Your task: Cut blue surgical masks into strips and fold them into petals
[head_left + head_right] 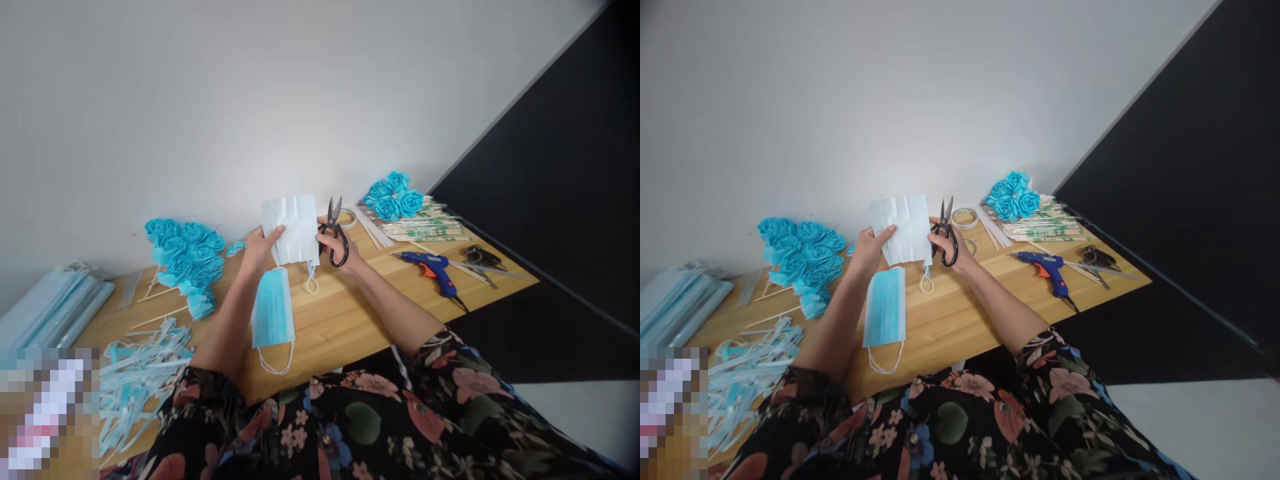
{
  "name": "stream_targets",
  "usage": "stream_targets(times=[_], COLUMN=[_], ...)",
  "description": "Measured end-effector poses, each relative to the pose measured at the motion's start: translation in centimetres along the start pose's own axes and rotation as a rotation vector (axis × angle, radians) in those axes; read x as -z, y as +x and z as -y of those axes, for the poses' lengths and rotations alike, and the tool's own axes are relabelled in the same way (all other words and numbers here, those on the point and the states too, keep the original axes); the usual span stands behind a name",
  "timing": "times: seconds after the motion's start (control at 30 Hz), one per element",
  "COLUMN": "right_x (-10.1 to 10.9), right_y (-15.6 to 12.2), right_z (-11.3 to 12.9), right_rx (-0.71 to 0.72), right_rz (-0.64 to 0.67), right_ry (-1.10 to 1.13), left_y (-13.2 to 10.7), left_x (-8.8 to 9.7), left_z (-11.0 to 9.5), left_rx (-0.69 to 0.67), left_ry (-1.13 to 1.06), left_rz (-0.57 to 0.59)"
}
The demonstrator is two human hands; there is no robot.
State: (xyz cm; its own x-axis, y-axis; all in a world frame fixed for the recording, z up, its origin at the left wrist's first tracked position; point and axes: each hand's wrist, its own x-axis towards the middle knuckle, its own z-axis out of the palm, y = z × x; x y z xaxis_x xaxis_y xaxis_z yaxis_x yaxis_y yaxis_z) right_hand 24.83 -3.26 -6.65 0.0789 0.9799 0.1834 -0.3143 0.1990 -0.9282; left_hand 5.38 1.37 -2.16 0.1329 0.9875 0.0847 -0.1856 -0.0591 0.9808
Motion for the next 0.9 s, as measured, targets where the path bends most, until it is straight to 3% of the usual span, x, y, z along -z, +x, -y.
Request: stream_targets(times=[0.13,0.27,0.5,0.7,0.9], right_x=[-0.2,-0.1,-0.5,-0.5,-0.1], right_y=[-0.1,-0.2,-0.5,-0.4,-0.2], right_z=[-0.1,-0.2,0.5,0.6,0.1], right_rx=[-0.027,0.032,0.066,0.09,0.059], right_rz=[0.078,0.059,0.02,-0.003,0.067], right_ry=[0.023,-0.105,-0.165,-0.145,-0.162], left_y=[0.2,0.4,0.6,0.7,0.7], left_x=[0.2,0.2,0.1,0.2,0.0], left_z=[0.1,0.6,1.2,1.2,1.5], left_rx=[-0.038,-0.089,-0.307,-0.296,-0.263], left_ry=[-0.02,-0.026,0.26,0.25,0.233], left_rz=[-0.041,-0.067,-0.243,-0.201,-0.2])
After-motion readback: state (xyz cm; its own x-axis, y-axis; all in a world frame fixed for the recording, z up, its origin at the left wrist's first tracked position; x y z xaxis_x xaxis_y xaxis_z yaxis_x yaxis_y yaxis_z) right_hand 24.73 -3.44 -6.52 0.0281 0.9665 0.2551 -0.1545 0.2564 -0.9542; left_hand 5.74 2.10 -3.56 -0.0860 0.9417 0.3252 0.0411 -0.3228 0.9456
